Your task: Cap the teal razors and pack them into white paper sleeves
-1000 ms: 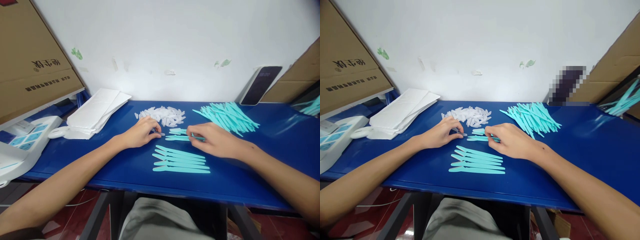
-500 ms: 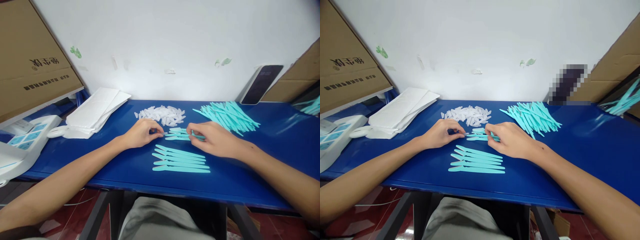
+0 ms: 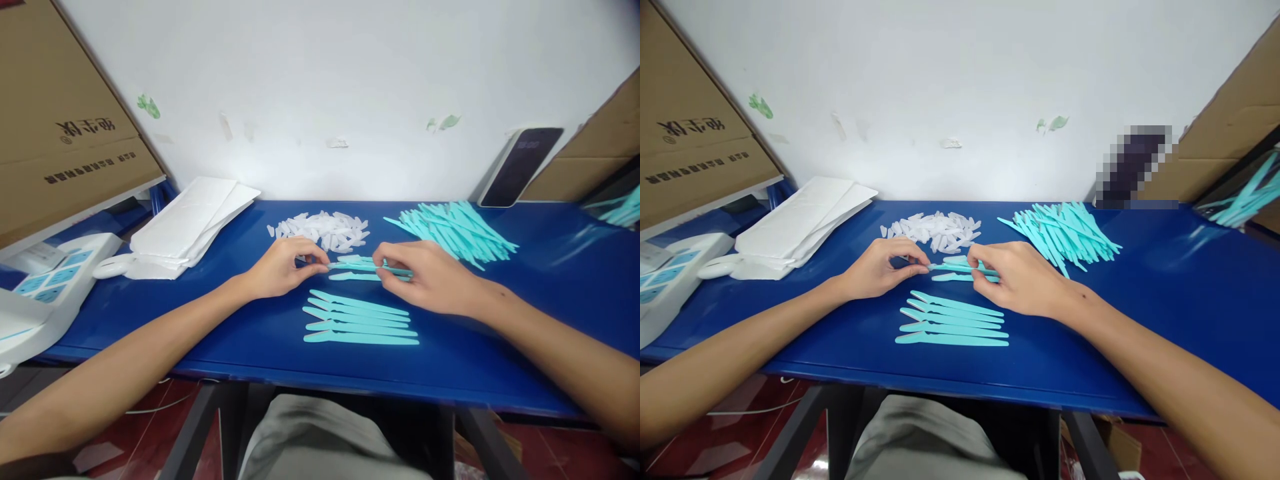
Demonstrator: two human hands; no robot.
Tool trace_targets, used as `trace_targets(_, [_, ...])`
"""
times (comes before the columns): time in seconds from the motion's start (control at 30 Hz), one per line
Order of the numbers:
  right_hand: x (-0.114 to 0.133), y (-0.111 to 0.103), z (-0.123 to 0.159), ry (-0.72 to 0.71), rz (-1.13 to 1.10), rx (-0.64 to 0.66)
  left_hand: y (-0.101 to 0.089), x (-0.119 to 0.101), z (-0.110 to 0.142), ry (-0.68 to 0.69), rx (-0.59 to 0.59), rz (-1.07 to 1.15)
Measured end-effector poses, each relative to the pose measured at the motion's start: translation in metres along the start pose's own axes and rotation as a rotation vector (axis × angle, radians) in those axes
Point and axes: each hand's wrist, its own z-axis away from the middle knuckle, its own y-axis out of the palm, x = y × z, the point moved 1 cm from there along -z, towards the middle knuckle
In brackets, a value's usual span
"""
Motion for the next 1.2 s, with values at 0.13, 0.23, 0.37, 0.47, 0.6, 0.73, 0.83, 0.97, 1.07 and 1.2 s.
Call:
trace_targets(0.13, [0.007, 0.005, 0.0, -0.051, -0.088, -0.013, 0.004, -0.011, 0.0, 0.025, -0.057, 0.1])
trace_targets(0.23, [0.008, 0.006, -0.001, -0.046, -0.075, -0.004, 0.005, -0.013, -0.001, -0.012, -0.054, 0.078])
trace_targets(0.37, [0.001, 0.003, -0.002, 0.007, 0.04, 0.109, -0.001, -0.006, -0.002, -0.043, -0.048, -0.105])
trace_targets(0.47, [-0.005, 0.0, -0.002, 0.043, 0.122, 0.206, -0.009, 0.003, -0.001, -0.076, -0.053, -0.279])
trace_targets(0.6, [-0.011, 0.0, -0.001, 0.049, 0.188, 0.222, -0.018, 0.012, 0.001, -0.138, -0.02, -0.394])
trace_targets(0.73, [-0.013, 0.005, -0.001, 0.0, 0.141, 0.208, -0.023, 0.017, 0.0, -0.192, 0.01, -0.393])
trace_targets(0.83, [-0.014, 0.008, 0.0, -0.024, 0.108, 0.228, -0.026, 0.019, -0.001, -0.226, 0.012, -0.396])
trace_targets(0.97, [-0.017, 0.008, 0.0, -0.033, 0.1, 0.24, -0.031, 0.023, 0.0, -0.266, -0.013, -0.427])
trace_targets(1.07, [-0.02, 0.005, 0.0, -0.03, 0.121, 0.244, -0.031, 0.026, 0.001, -0.283, 0.011, -0.472])
trace_targets(1.2, [-0.022, 0.003, 0.0, -0.017, 0.153, 0.262, -0.03, 0.027, 0.0, -0.216, 0.063, -0.578])
